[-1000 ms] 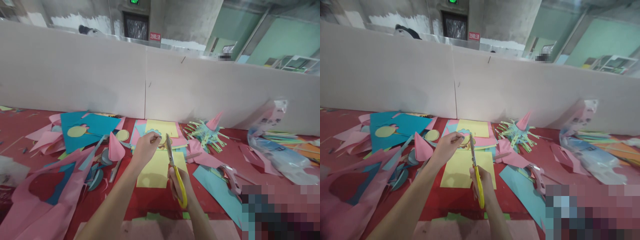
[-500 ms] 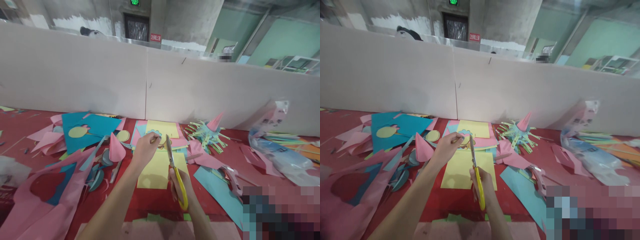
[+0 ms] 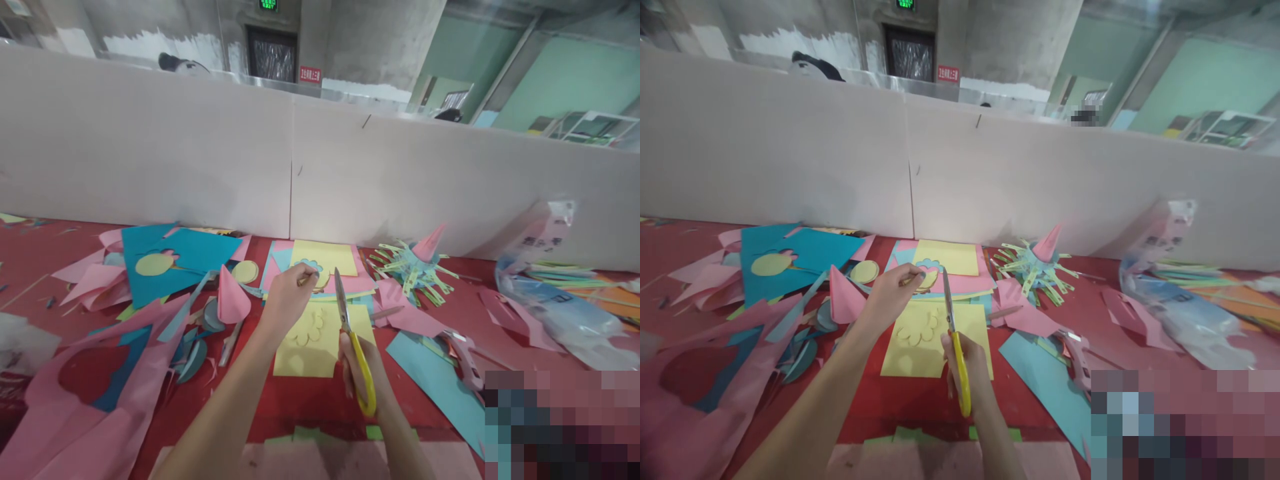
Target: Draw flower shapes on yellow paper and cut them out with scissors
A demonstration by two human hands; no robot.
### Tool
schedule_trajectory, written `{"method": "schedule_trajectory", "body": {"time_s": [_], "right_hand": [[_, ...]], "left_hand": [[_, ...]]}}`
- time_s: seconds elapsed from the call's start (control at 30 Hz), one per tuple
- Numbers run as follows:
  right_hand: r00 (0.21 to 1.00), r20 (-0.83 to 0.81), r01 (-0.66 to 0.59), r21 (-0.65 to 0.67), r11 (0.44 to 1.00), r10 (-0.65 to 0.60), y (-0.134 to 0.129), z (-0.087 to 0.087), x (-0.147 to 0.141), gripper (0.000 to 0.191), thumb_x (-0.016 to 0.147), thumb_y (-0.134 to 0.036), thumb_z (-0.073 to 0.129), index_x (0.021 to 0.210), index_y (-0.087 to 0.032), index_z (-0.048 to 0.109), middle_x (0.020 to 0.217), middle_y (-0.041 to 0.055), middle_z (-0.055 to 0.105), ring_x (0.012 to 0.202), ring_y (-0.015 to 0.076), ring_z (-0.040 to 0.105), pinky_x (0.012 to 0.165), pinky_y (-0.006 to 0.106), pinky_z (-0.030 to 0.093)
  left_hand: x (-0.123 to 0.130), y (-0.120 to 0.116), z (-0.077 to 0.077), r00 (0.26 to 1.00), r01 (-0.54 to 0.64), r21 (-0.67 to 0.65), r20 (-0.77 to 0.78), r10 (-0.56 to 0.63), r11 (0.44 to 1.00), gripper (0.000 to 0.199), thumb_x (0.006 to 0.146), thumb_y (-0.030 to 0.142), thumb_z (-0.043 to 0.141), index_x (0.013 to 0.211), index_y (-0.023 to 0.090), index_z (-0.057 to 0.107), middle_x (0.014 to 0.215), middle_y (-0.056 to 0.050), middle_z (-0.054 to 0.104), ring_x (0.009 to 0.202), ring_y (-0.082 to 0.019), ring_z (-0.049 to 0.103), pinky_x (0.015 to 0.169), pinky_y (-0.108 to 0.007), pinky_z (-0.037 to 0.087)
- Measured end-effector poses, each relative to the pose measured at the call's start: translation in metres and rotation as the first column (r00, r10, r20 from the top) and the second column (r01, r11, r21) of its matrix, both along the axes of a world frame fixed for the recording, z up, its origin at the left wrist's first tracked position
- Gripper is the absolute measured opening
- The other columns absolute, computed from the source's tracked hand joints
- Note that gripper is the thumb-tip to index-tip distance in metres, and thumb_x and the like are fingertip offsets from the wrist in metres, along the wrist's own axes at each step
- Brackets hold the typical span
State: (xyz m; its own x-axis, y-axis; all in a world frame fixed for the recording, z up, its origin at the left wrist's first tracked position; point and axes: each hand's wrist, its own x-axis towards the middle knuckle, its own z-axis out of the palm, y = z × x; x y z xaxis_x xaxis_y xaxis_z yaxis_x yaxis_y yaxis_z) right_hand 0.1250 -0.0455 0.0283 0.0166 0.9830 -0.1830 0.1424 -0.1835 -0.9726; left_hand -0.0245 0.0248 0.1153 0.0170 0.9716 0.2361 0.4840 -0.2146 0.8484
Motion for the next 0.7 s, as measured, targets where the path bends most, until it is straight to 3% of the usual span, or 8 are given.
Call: {"method": "schedule_trajectory", "body": {"time_s": [0.17, 0.3, 0.4, 0.5, 0.63, 0.7], "right_hand": [[0.998, -0.001, 0.058, 0.012, 0.998, -0.058, 0.003, -0.005, 0.001, 0.044, 0.076, -0.059, 0.042, 0.058, -0.019, 0.04, 0.033, -0.0095, 0.033, 0.02, 0.0064, 0.035, 0.021, 0.015, 0.025], [0.993, -0.007, 0.116, 0.004, 0.993, -0.116, 0.006, -0.01, 0.003, 0.044, 0.076, -0.059, 0.042, 0.059, -0.019, 0.039, 0.038, -0.0095, 0.034, 0.022, 0.0056, 0.036, 0.021, 0.015, 0.027], [0.993, -0.008, 0.122, 0.015, 0.992, -0.122, 0.007, -0.012, 0.005, 0.044, 0.077, -0.059, 0.041, 0.059, -0.019, 0.039, 0.037, -0.0094, 0.034, 0.021, 0.006, 0.036, 0.021, 0.015, 0.028], [0.989, -0.018, 0.145, 0.004, 0.989, -0.145, 0.008, -0.011, 0.004, 0.045, 0.076, -0.061, 0.04, 0.058, -0.019, 0.039, 0.035, -0.0094, 0.033, 0.021, 0.0059, 0.035, 0.021, 0.016, 0.029], [0.987, -0.047, 0.154, -0.013, 0.988, -0.154, 0.008, -0.006, 0.002, 0.047, 0.074, -0.062, 0.042, 0.056, -0.019, 0.038, 0.034, -0.0094, 0.032, 0.021, 0.0058, 0.035, 0.022, 0.016, 0.03], [0.985, -0.066, 0.159, -0.023, 0.987, -0.16, 0.009, -0.004, 0.001, 0.047, 0.073, -0.064, 0.043, 0.056, -0.019, 0.038, 0.033, -0.0096, 0.032, 0.02, 0.0059, 0.034, 0.021, 0.016, 0.03]], "left_hand": [[-0.001, 0.004, -0.005, 0.998, -0.056, 0.024, -0.039, 0.057, 0.998, 0.018, 0.076, 0.029, 0.047, 0.079, 0.021, 0.063, 0.086, -0.002, 0.066, 0.079, -0.015, 0.058, 0.069, -0.025, 0.042], [-0.003, 0.015, -0.022, 0.996, -0.073, -0.039, -0.046, 0.071, 0.997, 0.017, 0.074, 0.025, 0.048, 0.082, 0.023, 0.063, 0.08, -0.001, 0.065, 0.072, -0.015, 0.058, 0.063, -0.024, 0.043], [-0.005, 0.025, -0.039, 0.994, -0.054, -0.087, 0.09, 0.062, 0.995, 0.02, 0.071, 0.016, 0.048, 0.085, 0.023, 0.06, 0.075, 0.001, 0.063, 0.058, -0.011, 0.057, 0.056, -0.023, 0.044], [-0.006, 0.034, -0.052, 0.948, -0.03, -0.168, 0.307, 0.081, 0.985, 0.016, 0.067, 0.011, 0.049, 0.076, 0.019, 0.059, 0.075, 0.0, 0.063, 0.05, -0.01, 0.057, 0.053, -0.023, 0.046], [-0.011, 0.043, -0.063, 0.888, -0.063, -0.194, 0.437, 0.143, 0.979, 0.025, 0.067, 0.009, 0.049, 0.089, 0.016, 0.059, 0.085, -0.004, 0.065, 0.076, -0.014, 0.063, 0.071, -0.026, 0.05], [-0.016, 0.047, -0.07, 0.782, -0.105, -0.225, 0.584, 0.22, 0.969, 0.036, 0.065, 0.01, 0.054, 0.101, 0.017, 0.055, 0.09, -0.004, 0.065, 0.089, -0.017, 0.061, 0.077, -0.028, 0.048]]}}
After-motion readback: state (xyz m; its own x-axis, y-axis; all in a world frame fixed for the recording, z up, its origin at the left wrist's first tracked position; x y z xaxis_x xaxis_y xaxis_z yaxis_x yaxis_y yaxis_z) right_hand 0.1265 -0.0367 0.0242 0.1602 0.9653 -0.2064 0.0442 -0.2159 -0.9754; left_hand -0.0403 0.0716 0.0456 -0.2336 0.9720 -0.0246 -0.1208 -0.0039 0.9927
